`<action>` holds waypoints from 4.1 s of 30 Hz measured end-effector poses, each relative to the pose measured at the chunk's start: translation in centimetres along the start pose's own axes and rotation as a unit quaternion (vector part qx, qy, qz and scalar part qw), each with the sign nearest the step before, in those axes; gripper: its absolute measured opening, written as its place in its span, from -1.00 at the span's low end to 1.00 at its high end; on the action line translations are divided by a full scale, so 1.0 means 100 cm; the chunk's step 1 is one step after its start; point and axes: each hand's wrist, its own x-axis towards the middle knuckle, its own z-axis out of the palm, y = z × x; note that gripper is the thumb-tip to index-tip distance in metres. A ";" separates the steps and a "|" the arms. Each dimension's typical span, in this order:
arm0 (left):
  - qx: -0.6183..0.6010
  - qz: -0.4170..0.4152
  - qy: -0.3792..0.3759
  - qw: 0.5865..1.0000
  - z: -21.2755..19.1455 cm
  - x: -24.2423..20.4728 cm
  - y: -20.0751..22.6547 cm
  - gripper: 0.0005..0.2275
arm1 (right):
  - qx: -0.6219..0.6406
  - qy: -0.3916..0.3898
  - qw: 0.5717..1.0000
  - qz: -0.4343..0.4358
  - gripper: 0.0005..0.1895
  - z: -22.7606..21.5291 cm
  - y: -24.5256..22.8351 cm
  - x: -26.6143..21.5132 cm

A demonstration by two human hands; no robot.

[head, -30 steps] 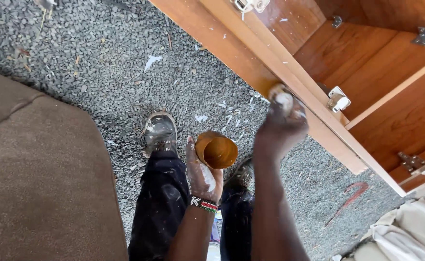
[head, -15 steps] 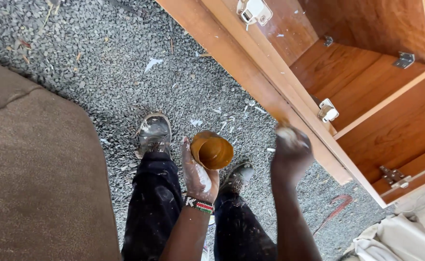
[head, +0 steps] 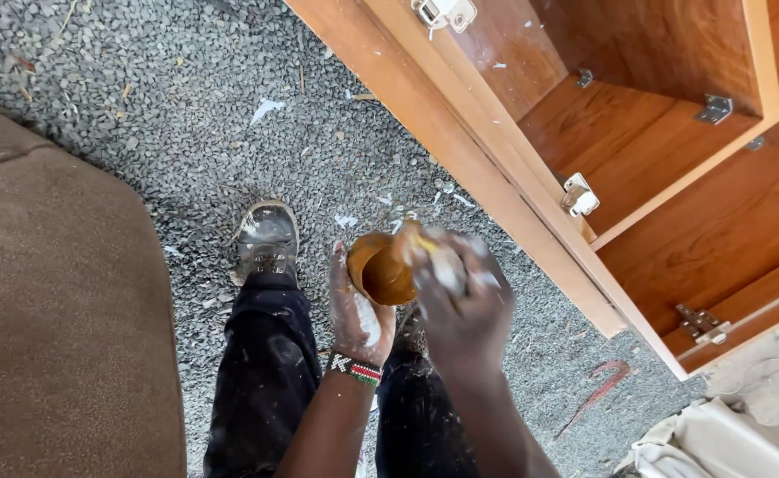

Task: Applying a liquid wood finish to a wooden cabinet using a cloth

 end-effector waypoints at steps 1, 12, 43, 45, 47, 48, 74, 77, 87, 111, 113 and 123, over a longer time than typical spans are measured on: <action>-0.003 0.003 0.002 1.000 -0.001 0.000 -0.004 -0.66 | 0.001 -0.004 1.000 -0.001 -0.59 -0.013 0.004 -0.010; -0.016 -0.093 -0.061 0.994 -0.023 0.017 -0.035 -0.45 | -0.276 -0.116 0.952 -0.067 -0.84 -0.033 0.069 -0.028; 0.193 -0.034 0.007 0.981 0.008 -0.018 -0.010 -0.53 | 0.169 -0.129 0.922 0.323 -0.65 -0.066 0.059 -0.014; 0.134 -0.056 -0.045 0.988 -0.015 0.011 -0.030 -0.51 | 0.340 -0.207 0.889 0.225 -0.64 -0.078 0.095 -0.025; 0.174 -0.053 -0.047 0.982 -0.019 0.014 -0.030 -0.50 | 0.235 -0.178 0.896 0.333 -0.73 -0.068 0.067 -0.010; 0.214 -0.051 -0.049 0.974 -0.021 0.016 -0.031 -0.46 | 0.124 -0.147 0.880 0.433 -0.68 -0.063 0.053 -0.002; -0.057 0.077 -0.048 0.994 -0.020 0.029 0.006 -0.62 | -0.052 0.096 0.992 0.068 -0.70 0.068 -0.008 0.087; -0.076 0.091 -0.047 0.992 -0.008 0.027 0.027 -0.59 | -0.060 0.162 0.985 -0.001 -0.67 0.109 0.004 0.099; -0.099 0.070 0.019 0.992 0.002 0.031 0.057 -0.64 | -0.232 0.058 0.970 -0.039 -0.81 0.067 -0.001 0.099; -0.134 0.004 0.049 0.990 0.061 0.076 0.155 -0.31 | 0.006 0.114 0.963 0.244 -0.56 0.148 -0.088 0.135; -0.135 0.004 0.056 0.989 0.056 0.075 0.155 -0.31 | -0.009 0.101 0.980 0.174 -0.55 0.187 -0.092 0.161; -0.139 -0.017 0.032 0.990 0.040 0.074 0.122 -0.29 | -0.303 0.011 0.947 0.105 -0.58 0.074 0.017 0.124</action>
